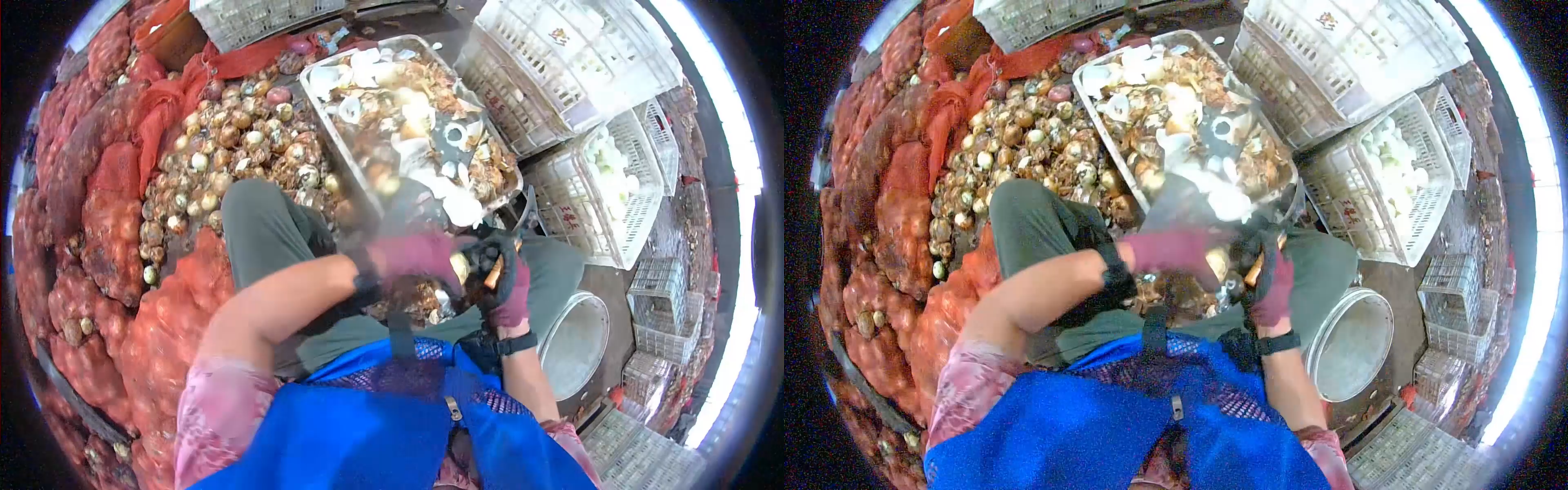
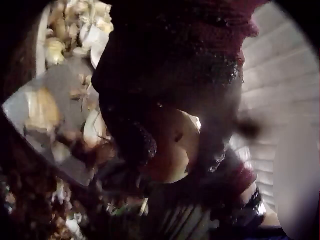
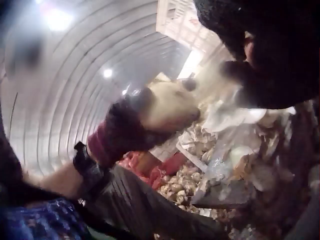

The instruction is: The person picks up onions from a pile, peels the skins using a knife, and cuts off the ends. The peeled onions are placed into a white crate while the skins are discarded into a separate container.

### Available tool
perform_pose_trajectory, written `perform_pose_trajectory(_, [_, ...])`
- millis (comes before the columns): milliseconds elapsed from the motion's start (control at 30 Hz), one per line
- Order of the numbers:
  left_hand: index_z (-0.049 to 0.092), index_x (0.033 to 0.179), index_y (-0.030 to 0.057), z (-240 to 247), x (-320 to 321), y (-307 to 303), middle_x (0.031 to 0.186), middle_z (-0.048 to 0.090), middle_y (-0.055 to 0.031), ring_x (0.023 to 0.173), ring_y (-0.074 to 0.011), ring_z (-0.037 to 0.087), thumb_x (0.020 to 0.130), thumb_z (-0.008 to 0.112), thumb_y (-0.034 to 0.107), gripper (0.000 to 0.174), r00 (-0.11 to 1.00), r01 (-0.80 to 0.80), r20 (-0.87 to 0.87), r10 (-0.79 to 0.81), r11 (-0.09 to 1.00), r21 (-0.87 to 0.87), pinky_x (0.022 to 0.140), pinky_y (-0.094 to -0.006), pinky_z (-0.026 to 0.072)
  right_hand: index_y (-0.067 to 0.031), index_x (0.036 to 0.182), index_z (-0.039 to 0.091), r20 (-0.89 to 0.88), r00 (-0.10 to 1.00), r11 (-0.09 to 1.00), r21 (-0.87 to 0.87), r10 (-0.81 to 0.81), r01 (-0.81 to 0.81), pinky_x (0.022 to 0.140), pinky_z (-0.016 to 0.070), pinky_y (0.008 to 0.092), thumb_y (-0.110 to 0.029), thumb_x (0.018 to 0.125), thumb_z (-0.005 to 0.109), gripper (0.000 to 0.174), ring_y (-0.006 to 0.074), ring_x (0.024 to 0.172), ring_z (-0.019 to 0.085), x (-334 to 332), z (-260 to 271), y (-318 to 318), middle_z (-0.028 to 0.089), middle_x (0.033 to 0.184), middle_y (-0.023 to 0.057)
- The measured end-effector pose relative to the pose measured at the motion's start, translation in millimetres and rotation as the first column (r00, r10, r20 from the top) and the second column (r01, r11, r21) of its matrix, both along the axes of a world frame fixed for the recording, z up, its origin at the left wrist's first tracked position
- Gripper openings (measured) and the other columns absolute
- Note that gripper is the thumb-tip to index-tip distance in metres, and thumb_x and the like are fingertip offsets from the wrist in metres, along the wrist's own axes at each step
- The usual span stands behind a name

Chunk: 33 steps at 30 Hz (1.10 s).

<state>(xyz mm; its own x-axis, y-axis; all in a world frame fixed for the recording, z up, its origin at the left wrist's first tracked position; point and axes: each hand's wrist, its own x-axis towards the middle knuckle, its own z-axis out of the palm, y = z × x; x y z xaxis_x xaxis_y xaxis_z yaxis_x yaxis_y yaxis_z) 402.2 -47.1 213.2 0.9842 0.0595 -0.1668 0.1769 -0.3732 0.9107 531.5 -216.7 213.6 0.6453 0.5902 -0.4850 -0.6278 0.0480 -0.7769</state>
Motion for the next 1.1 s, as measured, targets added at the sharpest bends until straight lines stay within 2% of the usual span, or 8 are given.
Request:
perform_pose_trajectory(67, [0.048,0.133,0.0203,-40.0,17.1,8.2,0.128,0.053,-0.0088,0.111,-0.0248,0.053,0.076,0.071,0.026,0.062,0.998,0.029,0.056,-0.021,0.989,-0.146,0.097,-0.0385,0.0389,-0.0060,0.105,0.062,0.648,0.694,0.931,-0.355,0.313,-0.088,0.048,0.0482,0.0258,-0.027,0.094,0.055,0.024,0.0111,0.063,0.059,-4.0,-2.9,-12.1,0.056,0.074,-0.0006])
perform_pose_trajectory(200, [0.061,0.120,0.0149,-36.6,52.0,75.5,0.146,0.036,-0.0100,0.132,-0.0258,0.036,0.083,0.059,0.000,0.040,0.987,0.052,0.131,-0.095,0.954,0.297,0.112,-0.0401,0.0298,-0.0062,0.112,0.056,0.127,0.992,0.983,-0.181,-0.001,0.025,0.049,0.0460,0.0238,-0.024,0.093,0.056,0.026,0.0090,0.066,0.058,-21.4,30.1,-4.8,0.055,0.079,-0.0005])
perform_pose_trajectory(233, [0.063,0.118,0.0142,-31.3,66.2,107.5,0.145,0.036,-0.0094,0.133,-0.0276,0.035,0.086,0.059,0.012,0.033,0.992,-0.112,0.021,0.123,0.950,-0.291,0.113,-0.0396,0.0260,-0.0086,0.105,0.060,0.219,0.976,0.964,-0.258,-0.009,0.067,0.045,0.0430,0.0232,-0.024,0.093,0.057,0.020,0.0076,0.055,0.055,-22.8,27.6,1.0,0.058,0.073,-0.0004])
perform_pose_trajectory(333, [0.065,0.112,0.0125,25.8,79.1,164.5,0.135,0.047,-0.0058,0.120,-0.0210,0.047,0.085,0.058,0.036,0.036,0.920,-0.392,-0.195,0.340,0.812,-0.433,0.098,-0.0335,0.0400,-0.0087,0.105,0.060,0.090,0.984,0.967,-0.193,-0.154,0.169,0.044,0.0425,0.0238,-0.023,0.093,0.057,0.019,0.0083,0.055,0.055,-11.9,-0.3,0.5,0.057,0.071,-0.0012])
perform_pose_trajectory(400, [0.063,0.112,0.0144,23.6,90.3,194.2,0.112,0.061,-0.0051,0.101,-0.0186,0.057,0.082,0.064,0.033,0.035,0.811,-0.499,-0.320,0.490,0.292,-0.816,0.086,-0.0288,0.0470,-0.0084,0.105,0.060,0.161,0.976,0.952,-0.244,-0.147,0.184,0.044,0.0429,0.0243,-0.021,0.093,0.057,0.018,0.0095,0.056,0.055,-18.1,9.5,3.3,0.058,0.073,-0.0007])
perform_pose_trajectory(767, [0.059,0.116,0.0110,34.9,79.3,214.1,0.103,0.064,-0.0050,0.082,-0.0159,0.063,0.079,0.072,0.026,0.042,0.733,-0.567,-0.095,0.674,0.527,-0.633,0.068,-0.0281,0.0525,-0.0050,0.114,0.056,0.225,0.966,0.927,-0.374,0.125,-0.032,0.043,0.0423,0.0223,-0.024,0.091,0.060,0.030,0.0090,0.052,0.054,-23.8,5.2,3.6,0.059,0.076,0.0014])
perform_pose_trajectory(900, [0.050,0.126,0.0046,87.9,53.9,152.7,0.112,0.062,-0.0085,0.102,-0.0190,0.060,0.078,0.071,0.036,0.061,0.933,-0.359,0.005,0.360,0.929,0.086,0.087,-0.0312,0.0489,-0.0022,0.119,0.053,0.238,0.959,0.930,-0.364,0.153,-0.058,0.058,0.0442,0.0251,-0.023,0.090,0.061,0.036,0.0112,0.071,0.055,-21.6,-10.0,1.7,0.061,0.088,0.0049])
perform_pose_trajectory(1100, [0.046,0.129,0.0012,24.5,-15.7,73.4,0.117,0.058,-0.0231,0.110,-0.0323,0.057,0.064,0.080,0.031,0.078,0.896,-0.275,-0.202,0.396,0.850,0.450,0.093,-0.0359,0.0447,-0.0008,0.117,0.049,0.421,0.784,0.832,-0.515,0.456,-0.207,0.072,0.0459,0.0429,-0.019,0.089,0.057,0.035,0.0389,0.086,0.057,-48.9,35.4,14.2,0.058,0.096,0.0229])
